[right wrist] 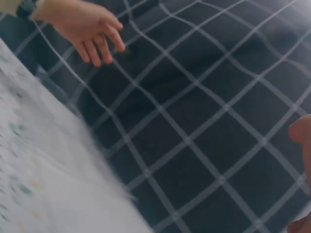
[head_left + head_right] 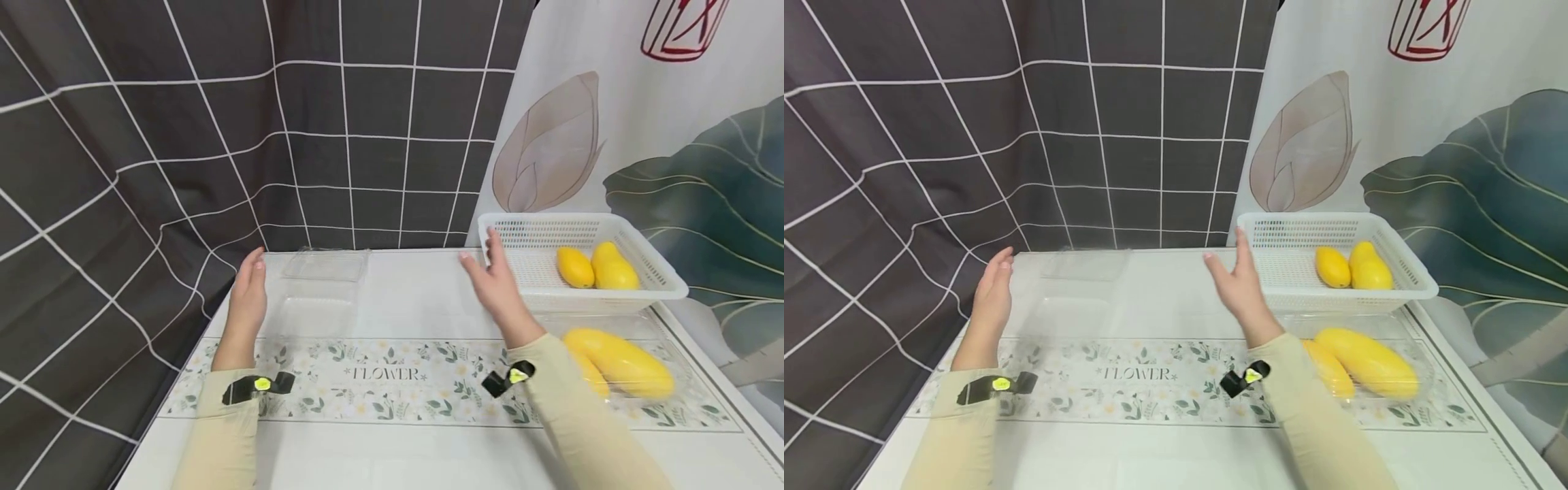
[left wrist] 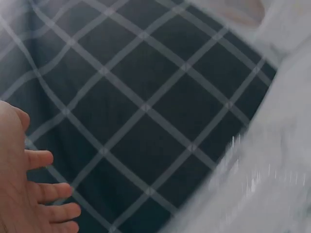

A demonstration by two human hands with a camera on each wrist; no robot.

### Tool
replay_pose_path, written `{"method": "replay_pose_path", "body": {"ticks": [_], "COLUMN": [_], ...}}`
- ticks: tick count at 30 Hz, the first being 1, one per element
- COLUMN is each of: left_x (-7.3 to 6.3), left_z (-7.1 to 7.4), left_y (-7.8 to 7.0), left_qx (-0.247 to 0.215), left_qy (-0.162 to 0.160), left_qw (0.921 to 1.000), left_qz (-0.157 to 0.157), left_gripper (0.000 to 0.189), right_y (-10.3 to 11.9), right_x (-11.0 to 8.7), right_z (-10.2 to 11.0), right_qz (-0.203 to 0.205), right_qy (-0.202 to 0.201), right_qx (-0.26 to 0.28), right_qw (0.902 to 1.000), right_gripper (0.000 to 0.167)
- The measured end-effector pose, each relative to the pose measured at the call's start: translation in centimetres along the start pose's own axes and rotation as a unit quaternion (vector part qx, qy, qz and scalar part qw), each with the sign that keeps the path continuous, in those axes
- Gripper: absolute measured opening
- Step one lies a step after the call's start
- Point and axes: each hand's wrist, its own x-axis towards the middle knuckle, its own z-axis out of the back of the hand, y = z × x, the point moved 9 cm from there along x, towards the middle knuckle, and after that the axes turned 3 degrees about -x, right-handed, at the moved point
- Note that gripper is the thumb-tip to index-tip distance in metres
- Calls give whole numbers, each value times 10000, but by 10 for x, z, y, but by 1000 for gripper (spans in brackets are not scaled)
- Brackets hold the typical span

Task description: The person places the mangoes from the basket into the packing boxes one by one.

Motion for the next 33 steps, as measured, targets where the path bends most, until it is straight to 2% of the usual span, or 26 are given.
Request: {"method": "replay_pose_path", "body": {"ticks": [2, 4, 8, 13, 17, 21, 25, 29, 33], "left_x": [-1, -3, -4, -3, -5, -9, -12, -19, -31], "left_z": [10, 15, 13, 8, 3, -6, -15, -31, -59], "left_y": [21, 40, 66, 81, 88, 95, 97, 93, 83], "left_qx": [309, 413, 307, 299, 350, 438, 589, 793, 861], "left_qy": [-111, -82, 295, 651, 778, 936, 1013, 1248, 1651], "left_qw": [9985, 9956, 9889, 9835, 9810, 9767, 9745, 9708, 9675], "left_qz": [432, 834, 1423, 1659, 1741, 1880, 1915, 1886, 1709], "left_gripper": [58, 60, 65, 66, 65, 66, 68, 72, 75], "right_y": [-8, -17, -33, -37, -34, -32, -33, -37, -48], "right_x": [2, 1, -12, -39, -54, -62, -64, -62, -59], "right_z": [-27, -55, -116, -183, -216, -232, -233, -221, -198], "right_qz": [-151, -358, -770, -949, -757, -659, -639, -549, -451], "right_qy": [192, 372, 869, 1806, 2303, 2595, 2624, 2512, 2162], "right_qx": [327, 641, 1106, 1151, 873, 638, 427, 376, 213], "right_qw": [9992, 9966, 9871, 9722, 9662, 9614, 9619, 9656, 9751], "right_gripper": [80, 78, 72, 66, 61, 60, 61, 64, 64]}}
